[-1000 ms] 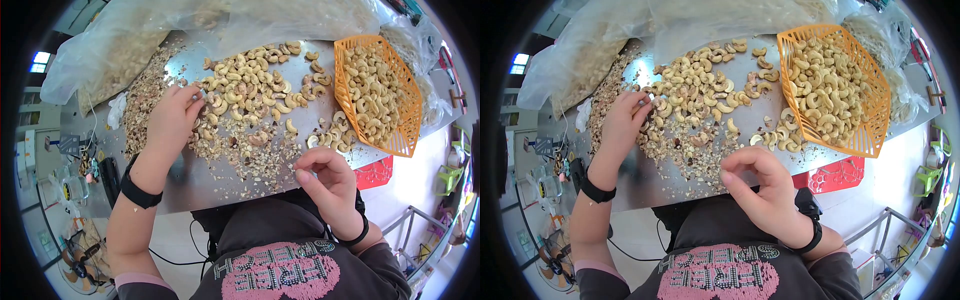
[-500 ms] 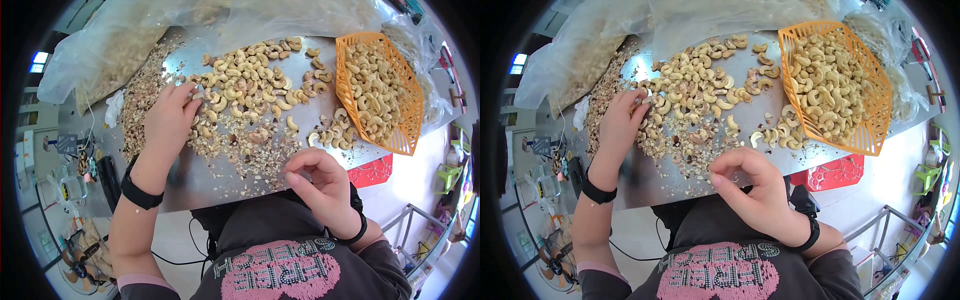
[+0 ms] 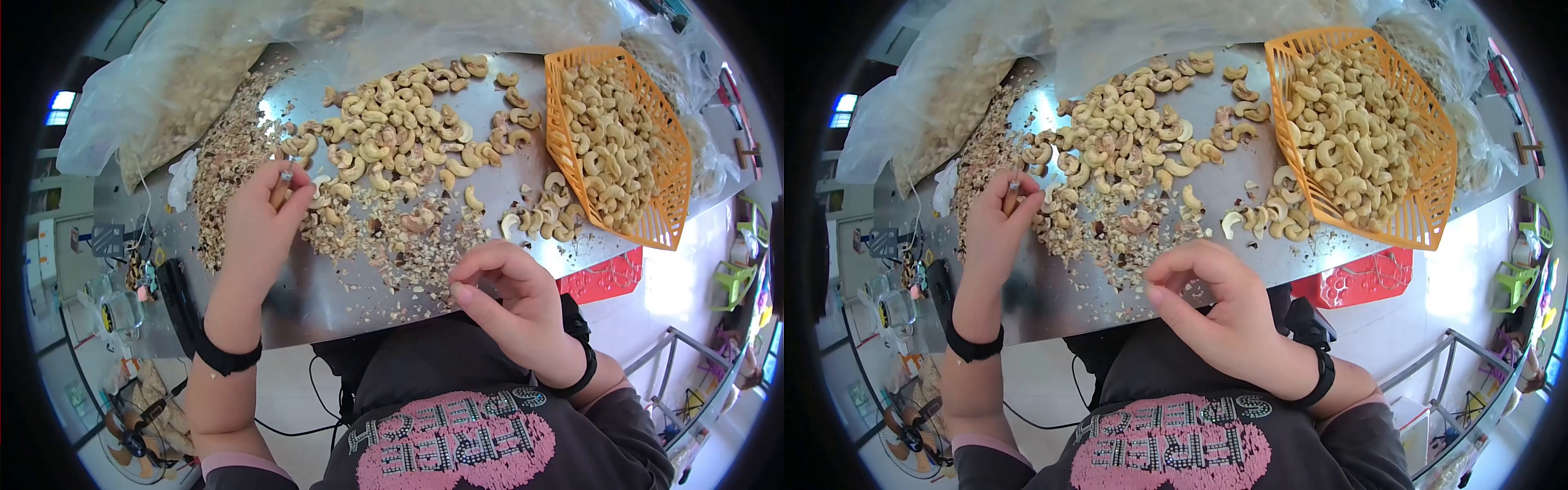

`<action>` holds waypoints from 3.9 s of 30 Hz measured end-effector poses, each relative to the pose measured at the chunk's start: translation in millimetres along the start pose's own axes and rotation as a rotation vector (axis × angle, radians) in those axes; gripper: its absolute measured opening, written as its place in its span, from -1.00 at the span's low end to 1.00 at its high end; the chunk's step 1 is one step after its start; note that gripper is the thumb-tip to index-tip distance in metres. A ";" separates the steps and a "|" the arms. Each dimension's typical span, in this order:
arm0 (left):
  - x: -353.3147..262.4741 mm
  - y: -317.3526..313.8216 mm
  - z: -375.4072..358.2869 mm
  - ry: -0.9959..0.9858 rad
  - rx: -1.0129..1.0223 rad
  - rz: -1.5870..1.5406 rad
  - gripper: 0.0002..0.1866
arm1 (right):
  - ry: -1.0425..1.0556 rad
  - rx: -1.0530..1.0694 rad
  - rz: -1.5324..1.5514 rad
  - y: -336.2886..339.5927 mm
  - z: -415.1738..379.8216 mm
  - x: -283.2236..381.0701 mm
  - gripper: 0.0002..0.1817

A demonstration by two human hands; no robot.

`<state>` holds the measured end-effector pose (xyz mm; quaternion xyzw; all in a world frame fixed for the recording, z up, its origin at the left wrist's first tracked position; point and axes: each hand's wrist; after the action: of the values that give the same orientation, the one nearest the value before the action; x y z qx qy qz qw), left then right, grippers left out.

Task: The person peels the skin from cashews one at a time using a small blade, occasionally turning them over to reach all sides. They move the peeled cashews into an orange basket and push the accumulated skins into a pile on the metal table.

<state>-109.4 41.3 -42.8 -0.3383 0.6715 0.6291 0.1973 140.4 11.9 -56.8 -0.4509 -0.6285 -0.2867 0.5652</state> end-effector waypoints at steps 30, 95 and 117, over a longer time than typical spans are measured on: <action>-52.0 1.7 -44.3 -0.102 0.479 -0.259 -0.81 | -0.642 0.364 0.661 -14.6 9.9 -1.6 -0.74; 34.0 3.1 -26.4 -0.186 -0.076 0.162 -0.74 | 0.365 -0.281 -0.538 7.1 9.0 -9.9 -0.82; -42.3 -23.9 -62.5 0.140 0.268 -0.929 -0.87 | 0.218 0.006 -0.201 -18.9 8.5 -3.7 -0.79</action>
<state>-53.2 -10.6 -22.4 -0.6152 0.5362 0.3584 0.4534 119.5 10.3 -59.3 -0.3503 -0.6060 -0.3873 0.6000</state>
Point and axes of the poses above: each hand's wrist, its own z-axis towards the middle knuckle, its own y-axis out of the back of the hand, x = y × z, and after that the axes turned 6 degrees about -y, right-handed
